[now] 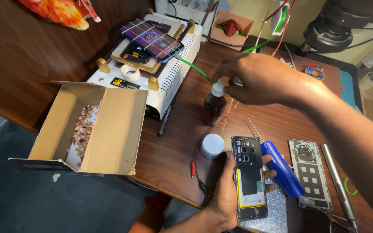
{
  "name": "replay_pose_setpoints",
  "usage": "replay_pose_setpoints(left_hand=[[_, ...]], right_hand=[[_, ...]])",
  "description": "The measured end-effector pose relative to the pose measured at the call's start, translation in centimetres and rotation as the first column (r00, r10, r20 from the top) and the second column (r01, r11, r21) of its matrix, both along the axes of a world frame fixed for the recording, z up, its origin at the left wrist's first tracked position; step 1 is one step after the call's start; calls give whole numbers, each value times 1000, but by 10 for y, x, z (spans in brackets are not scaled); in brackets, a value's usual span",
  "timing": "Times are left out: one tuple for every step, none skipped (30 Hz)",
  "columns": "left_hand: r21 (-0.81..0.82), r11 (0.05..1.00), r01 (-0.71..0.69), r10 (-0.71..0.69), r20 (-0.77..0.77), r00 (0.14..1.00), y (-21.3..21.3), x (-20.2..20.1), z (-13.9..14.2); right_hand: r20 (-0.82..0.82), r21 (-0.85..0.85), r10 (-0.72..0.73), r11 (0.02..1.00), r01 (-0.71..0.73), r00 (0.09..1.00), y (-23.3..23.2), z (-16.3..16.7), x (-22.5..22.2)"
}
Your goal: The person holds a disassembled smartphone in one hand and uses a blue electric screwdriver to unscrew screws from its frame, repositioning the phone repeatedly to reach different screws. The phone's back cover and mid-frame lie on the workbench beside a bottle of liquid, pliers, and a marker.
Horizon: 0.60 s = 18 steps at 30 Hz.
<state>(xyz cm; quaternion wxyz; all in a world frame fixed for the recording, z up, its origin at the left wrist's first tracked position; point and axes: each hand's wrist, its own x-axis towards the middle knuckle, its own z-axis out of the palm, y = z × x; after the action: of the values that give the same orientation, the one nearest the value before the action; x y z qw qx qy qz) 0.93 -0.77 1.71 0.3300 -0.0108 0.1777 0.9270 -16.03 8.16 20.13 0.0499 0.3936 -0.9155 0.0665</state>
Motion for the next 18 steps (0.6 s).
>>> replay_pose_setpoints(left_hand=[[-4,1000,-1,1,0,1000,0,0,0],[-9,1000,-2,2,1,1000,0,0,0],[-14,1000,-4,4,1,1000,0,0,0],[5,1000,-3,3,-8,1000,0,0,0],[23,1000,-3,3,-15,1000,0,1,-1],[42,999,-2,3,-25,1000,0,1,-1],[39,999,0,1,-20,1000,0,1,-1],[36,999,1,-1,-12,1000,0,1,-2],[34,999,2,-2,-6,1000,0,1,-2],[31,1000,-1,1,-18,1000,0,1,-2],[29,1000,-3,4,-28,1000,0,1,-3],[27,1000,-6,7,-38,999,0,1,-3],[22,1000,-4,5,-36,999,0,2,-3],[18,1000,-4,5,-35,999,0,1,-3],[12,1000,-4,4,-31,1000,0,2,-3],[6,1000,-4,4,-37,999,-1,2,-3],[1,1000,-1,1,-45,999,-1,2,-2],[-3,1000,2,-2,-53,999,-1,2,-2]], right_hand=[[13,33,-55,998,54,998,0,0,1],[24,67,-109,992,107,994,-1,-1,1],[33,100,-162,982,158,986,-1,-1,1],[34,83,-152,985,148,988,-1,-2,1],[37,67,-141,988,138,989,-1,-4,1],[36,52,-131,990,129,991,0,-6,0],[34,33,-95,995,94,995,1,-7,-1],[33,15,-59,998,58,998,1,-9,-2],[30,-3,-22,1000,22,999,1,-11,-3],[42,41,-91,995,90,995,1,-11,-3],[53,86,-161,984,156,986,0,-11,-3],[61,132,-231,966,221,971,-1,-11,-2],[34,78,-139,988,136,990,-2,-9,-1],[1,27,-47,999,47,999,-4,-7,1],[-34,-21,44,999,-45,998,-5,-4,3],[-9,22,-25,999,25,1000,-8,-2,4],[11,67,-97,993,96,995,-11,-1,5],[27,115,-170,979,166,985,-10,2,6]])
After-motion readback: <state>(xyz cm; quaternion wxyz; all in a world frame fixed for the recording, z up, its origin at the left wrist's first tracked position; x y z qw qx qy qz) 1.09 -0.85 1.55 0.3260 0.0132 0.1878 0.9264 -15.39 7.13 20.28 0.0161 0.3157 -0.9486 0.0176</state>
